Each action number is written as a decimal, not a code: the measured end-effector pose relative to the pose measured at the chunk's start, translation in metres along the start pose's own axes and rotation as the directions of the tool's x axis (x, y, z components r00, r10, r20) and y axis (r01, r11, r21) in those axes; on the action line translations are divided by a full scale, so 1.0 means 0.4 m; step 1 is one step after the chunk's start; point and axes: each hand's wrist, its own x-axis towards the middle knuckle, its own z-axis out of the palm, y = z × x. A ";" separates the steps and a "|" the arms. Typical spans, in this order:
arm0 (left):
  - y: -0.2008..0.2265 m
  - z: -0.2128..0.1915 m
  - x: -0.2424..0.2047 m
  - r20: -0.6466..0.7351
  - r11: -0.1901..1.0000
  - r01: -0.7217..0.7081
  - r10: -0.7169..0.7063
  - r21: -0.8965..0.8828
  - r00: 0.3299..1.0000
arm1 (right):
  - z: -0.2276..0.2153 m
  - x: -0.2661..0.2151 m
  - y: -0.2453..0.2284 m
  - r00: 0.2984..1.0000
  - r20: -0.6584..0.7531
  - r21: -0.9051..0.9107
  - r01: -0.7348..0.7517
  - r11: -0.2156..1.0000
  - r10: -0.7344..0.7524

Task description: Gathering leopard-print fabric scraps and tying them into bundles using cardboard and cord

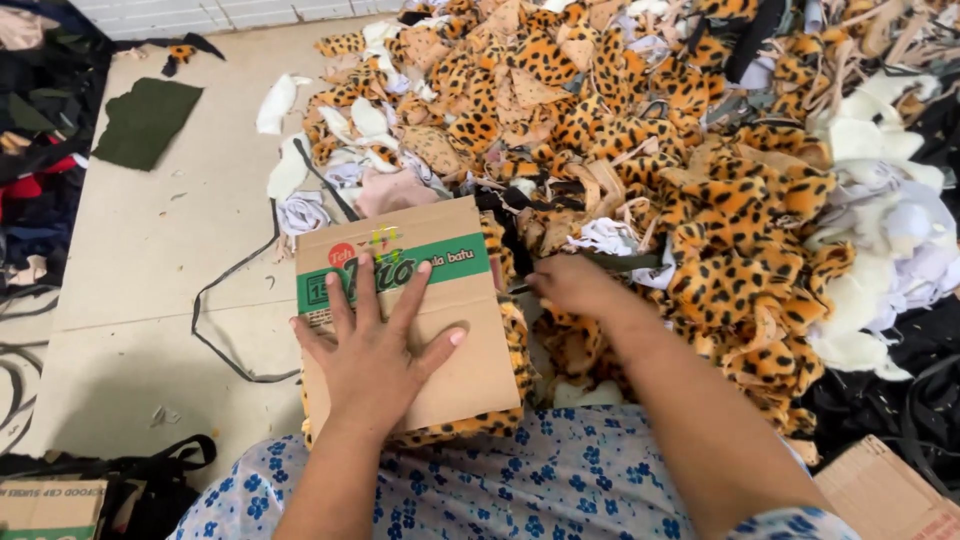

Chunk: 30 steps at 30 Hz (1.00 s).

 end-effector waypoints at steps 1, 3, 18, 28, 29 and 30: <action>0.002 0.000 -0.002 -0.003 1.000 0.008 -0.008 -0.006 1.000 | -0.040 -0.032 -0.014 1.000 0.005 -0.007 0.006 1.000 -0.006; 0.006 -0.003 -0.004 -0.009 1.000 -0.012 0.012 -0.007 1.000 | -0.123 -0.099 -0.042 0.998 0.016 0.460 -0.062 0.886 0.062; -0.029 -0.072 -0.072 -0.344 0.985 -0.047 -0.014 -0.168 0.939 | -0.304 -0.336 -0.146 0.951 -0.164 0.565 0.309 0.765 -0.263; -0.571 0.185 0.089 0.261 0.442 0.719 -0.723 -0.536 0.639 | -0.080 -0.295 0.016 0.804 -0.593 0.734 0.519 0.438 0.041; -0.594 0.227 0.104 0.282 0.422 0.780 -0.764 -0.463 0.581 | -0.068 -0.290 0.010 0.764 -0.639 0.703 0.534 0.469 0.087; -0.616 0.269 0.119 0.296 0.396 0.833 -0.802 -0.386 0.519 | -0.057 -0.286 0.005 0.720 -0.682 0.672 0.545 0.501 0.131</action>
